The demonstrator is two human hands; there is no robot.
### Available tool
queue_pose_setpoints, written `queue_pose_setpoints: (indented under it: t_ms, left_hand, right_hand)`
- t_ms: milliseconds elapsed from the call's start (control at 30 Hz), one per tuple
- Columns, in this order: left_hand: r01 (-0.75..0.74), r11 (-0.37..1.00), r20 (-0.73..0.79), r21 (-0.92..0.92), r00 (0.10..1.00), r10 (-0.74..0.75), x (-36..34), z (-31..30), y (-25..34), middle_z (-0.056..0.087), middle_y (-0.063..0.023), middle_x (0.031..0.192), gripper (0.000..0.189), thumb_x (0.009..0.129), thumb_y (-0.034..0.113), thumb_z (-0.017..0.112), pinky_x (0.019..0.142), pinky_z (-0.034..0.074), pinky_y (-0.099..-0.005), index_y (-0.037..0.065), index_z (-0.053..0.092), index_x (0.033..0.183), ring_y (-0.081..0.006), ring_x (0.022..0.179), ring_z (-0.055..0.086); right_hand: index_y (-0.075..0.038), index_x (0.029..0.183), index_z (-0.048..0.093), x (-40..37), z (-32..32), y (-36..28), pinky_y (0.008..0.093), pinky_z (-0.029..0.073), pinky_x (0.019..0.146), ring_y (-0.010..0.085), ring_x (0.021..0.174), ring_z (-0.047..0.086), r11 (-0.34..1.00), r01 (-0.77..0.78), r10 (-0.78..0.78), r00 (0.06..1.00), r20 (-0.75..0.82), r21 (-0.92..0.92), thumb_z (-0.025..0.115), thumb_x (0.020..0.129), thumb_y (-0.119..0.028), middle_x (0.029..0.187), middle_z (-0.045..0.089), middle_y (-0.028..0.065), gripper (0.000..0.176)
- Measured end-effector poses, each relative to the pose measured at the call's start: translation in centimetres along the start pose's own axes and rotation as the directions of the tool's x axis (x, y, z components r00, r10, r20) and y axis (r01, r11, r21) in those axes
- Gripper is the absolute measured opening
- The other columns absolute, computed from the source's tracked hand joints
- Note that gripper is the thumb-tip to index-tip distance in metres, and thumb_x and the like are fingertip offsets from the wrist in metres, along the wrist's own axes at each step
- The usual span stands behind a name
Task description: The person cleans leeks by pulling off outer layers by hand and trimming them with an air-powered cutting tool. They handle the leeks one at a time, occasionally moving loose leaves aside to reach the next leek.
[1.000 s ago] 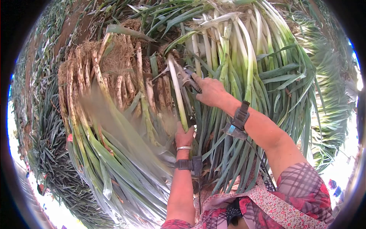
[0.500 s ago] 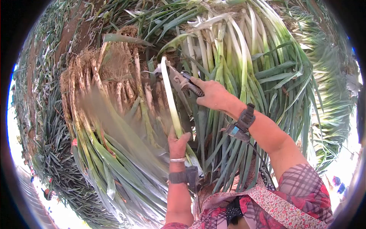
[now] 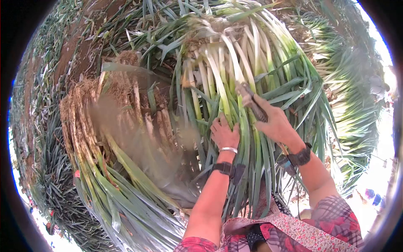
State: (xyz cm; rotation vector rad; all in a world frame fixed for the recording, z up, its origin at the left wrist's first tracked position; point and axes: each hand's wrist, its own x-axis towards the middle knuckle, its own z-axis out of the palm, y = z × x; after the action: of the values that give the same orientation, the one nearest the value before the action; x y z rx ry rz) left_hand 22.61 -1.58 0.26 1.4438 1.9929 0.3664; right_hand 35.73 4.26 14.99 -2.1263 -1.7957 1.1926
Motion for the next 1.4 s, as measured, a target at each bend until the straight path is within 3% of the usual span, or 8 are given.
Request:
queue_pose_setpoints:
  t_ms: [33, 467, 567, 833, 933, 1133, 1300, 1400]
  left_hand:
    - [0.028, 1.0, 0.174, -0.01, 0.984, -0.025, -0.4, -0.7, 0.7, 0.039, -0.0167, 0.13, 0.074, 0.075, 0.044, 0.067, 0.093, 0.037, -0.0509, 0.008, 0.041, 0.134, -0.0381, 0.121, 0.037]
    - [0.021, 0.993, 0.325, 0.115, 0.944, -0.058, -3.3, 1.0, 3.2, 0.018, -0.0193, 0.148, 0.097, 0.069, 0.061, 0.066, 0.101, 0.017, -0.0687, 0.013, 0.027, 0.144, -0.0447, 0.138, 0.009]
    - [0.022, 0.992, 0.347, 0.121, 0.936, -0.063, -3.1, 1.1, 3.3, 0.014, -0.019, 0.15, 0.096, 0.07, 0.062, 0.066, 0.101, 0.017, -0.0687, 0.015, 0.026, 0.145, -0.045, 0.139, 0.006]
    - [-0.035, 0.986, 0.349, 0.162, 0.937, -0.024, -3.4, 1.5, 3.3, 0.019, -0.0175, 0.148, 0.091, 0.073, 0.064, 0.061, 0.099, 0.024, -0.0679, 0.016, 0.029, 0.143, -0.0453, 0.137, 0.013]
    - [-0.046, 0.985, 0.321, 0.169, 0.947, -0.011, -3.4, 2.0, 3.1, 0.02, -0.017, 0.147, 0.089, 0.074, 0.063, 0.06, 0.099, 0.026, -0.0675, 0.016, 0.03, 0.143, -0.0452, 0.136, 0.015]
    - [-0.048, 0.983, 0.365, 0.177, 0.931, -0.02, -3.4, 2.7, 2.3, 0.017, -0.0168, 0.15, 0.088, 0.077, 0.061, 0.058, 0.099, 0.022, -0.0689, 0.017, 0.024, 0.145, -0.0452, 0.137, 0.011]
    - [-0.033, 0.977, 0.319, 0.21, 0.947, -0.036, -3.6, 4.2, 1.2, 0.012, -0.0168, 0.152, 0.09, 0.078, 0.058, 0.058, 0.098, 0.019, -0.0715, 0.019, 0.017, 0.148, -0.0465, 0.138, 0.007]
    - [-0.082, 0.98, 0.454, 0.181, 0.891, -0.009, -3.1, 2.5, 1.9, 0.011, -0.0166, 0.152, 0.089, 0.078, 0.058, 0.058, 0.098, 0.02, -0.0719, 0.019, 0.017, 0.148, -0.0477, 0.137, 0.007]
  right_hand:
    - [-0.009, 0.138, 0.039, -0.5, -0.2, 0.3, 0.0429, 0.047, 0.078, 0.0408, 0.086, 0.059, 0.996, 0.072, -0.072, 0.997, 0.01, -0.042, 0.061, 0.065, -0.018, 0.091, 0.061, 0.0249, 0.077]
    - [-0.005, 0.134, 0.041, 9.0, 2.2, -0.1, 0.0466, 0.047, 0.076, 0.04, 0.085, 0.06, 0.862, 0.218, -0.166, 0.975, 0.15, -0.458, 0.061, 0.066, -0.016, 0.089, 0.063, 0.0229, 0.072]
    - [-0.004, 0.135, 0.039, 9.6, 2.1, 0.0, 0.0452, 0.048, 0.078, 0.0367, 0.086, 0.062, 0.847, 0.173, -0.191, 0.982, 0.016, -0.502, 0.059, 0.07, -0.019, 0.087, 0.065, 0.0199, 0.069]
    - [-0.006, 0.135, 0.038, 2.9, 0.4, -2.1, 0.0487, 0.047, 0.075, 0.0397, 0.083, 0.061, 0.804, 0.155, 0.045, 0.947, 0.319, -0.574, 0.061, 0.069, -0.019, 0.086, 0.062, 0.0219, 0.071]
    - [-0.008, 0.139, 0.032, 5.5, 1.2, -1.0, 0.0476, 0.048, 0.075, 0.0397, 0.082, 0.061, 0.788, 0.175, -0.106, 0.983, 0.15, -0.591, 0.062, 0.068, -0.021, 0.087, 0.063, 0.0223, 0.078]
    - [-0.004, 0.134, 0.036, 1.7, 1.5, -4.1, 0.0478, 0.05, 0.072, 0.0393, 0.081, 0.063, 0.803, 0.203, 0.061, 0.907, 0.416, -0.56, 0.059, 0.071, -0.022, 0.083, 0.064, 0.0214, 0.07]
    - [-0.012, 0.138, 0.034, 4.5, 7.1, -3.2, 0.0482, 0.049, 0.07, 0.0421, 0.077, 0.061, 0.848, 0.321, -0.062, 0.85, 0.523, -0.421, 0.061, 0.069, -0.022, 0.082, 0.063, 0.0234, 0.075]
    - [-0.007, 0.131, 0.04, 8.6, 8.2, -4.1, 0.0487, 0.049, 0.072, 0.0405, 0.081, 0.062, 0.868, 0.323, -0.168, 0.906, 0.39, -0.376, 0.058, 0.07, -0.022, 0.084, 0.064, 0.0227, 0.065]
